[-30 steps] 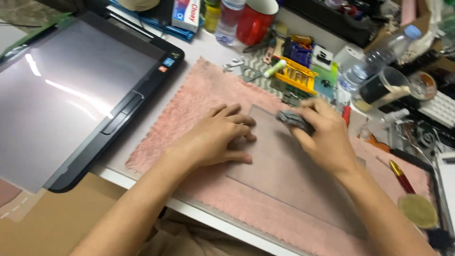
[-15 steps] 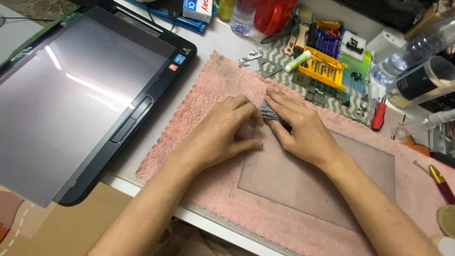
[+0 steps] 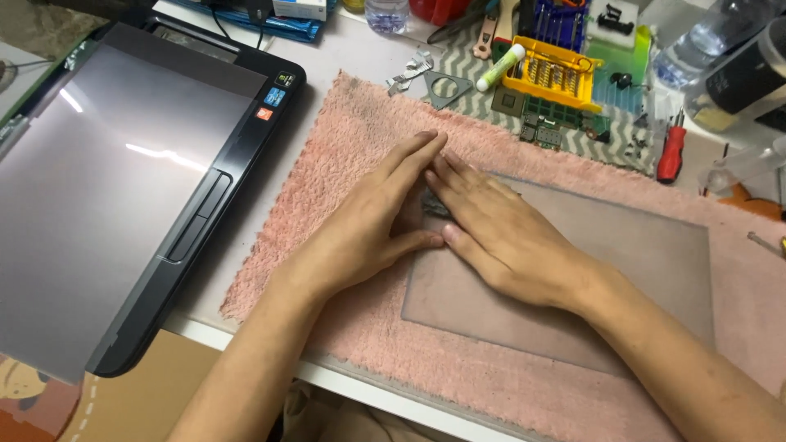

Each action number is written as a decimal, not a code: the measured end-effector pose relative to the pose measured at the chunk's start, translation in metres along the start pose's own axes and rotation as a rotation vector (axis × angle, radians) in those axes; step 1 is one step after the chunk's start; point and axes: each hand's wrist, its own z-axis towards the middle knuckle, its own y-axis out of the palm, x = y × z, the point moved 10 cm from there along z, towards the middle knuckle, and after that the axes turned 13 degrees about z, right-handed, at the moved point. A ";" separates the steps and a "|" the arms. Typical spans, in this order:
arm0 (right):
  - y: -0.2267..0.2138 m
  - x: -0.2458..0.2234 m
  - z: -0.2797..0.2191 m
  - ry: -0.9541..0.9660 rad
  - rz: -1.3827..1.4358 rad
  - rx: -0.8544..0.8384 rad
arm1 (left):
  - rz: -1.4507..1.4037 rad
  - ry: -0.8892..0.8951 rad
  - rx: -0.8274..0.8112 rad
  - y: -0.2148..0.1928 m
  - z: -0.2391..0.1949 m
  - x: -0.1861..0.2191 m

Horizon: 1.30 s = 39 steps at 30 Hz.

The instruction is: The person cleans a rectangular glass pane placed on a pink towel using a brush, a green sponge, a steel wool pad, and a white polishing pad. The person brushes the surface, scrubs with the sponge and steel wool, and finishes by polishing with the white pad.

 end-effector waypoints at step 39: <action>0.045 -0.100 -0.089 -0.237 0.464 0.089 | 0.117 -0.029 -0.159 0.010 0.010 0.008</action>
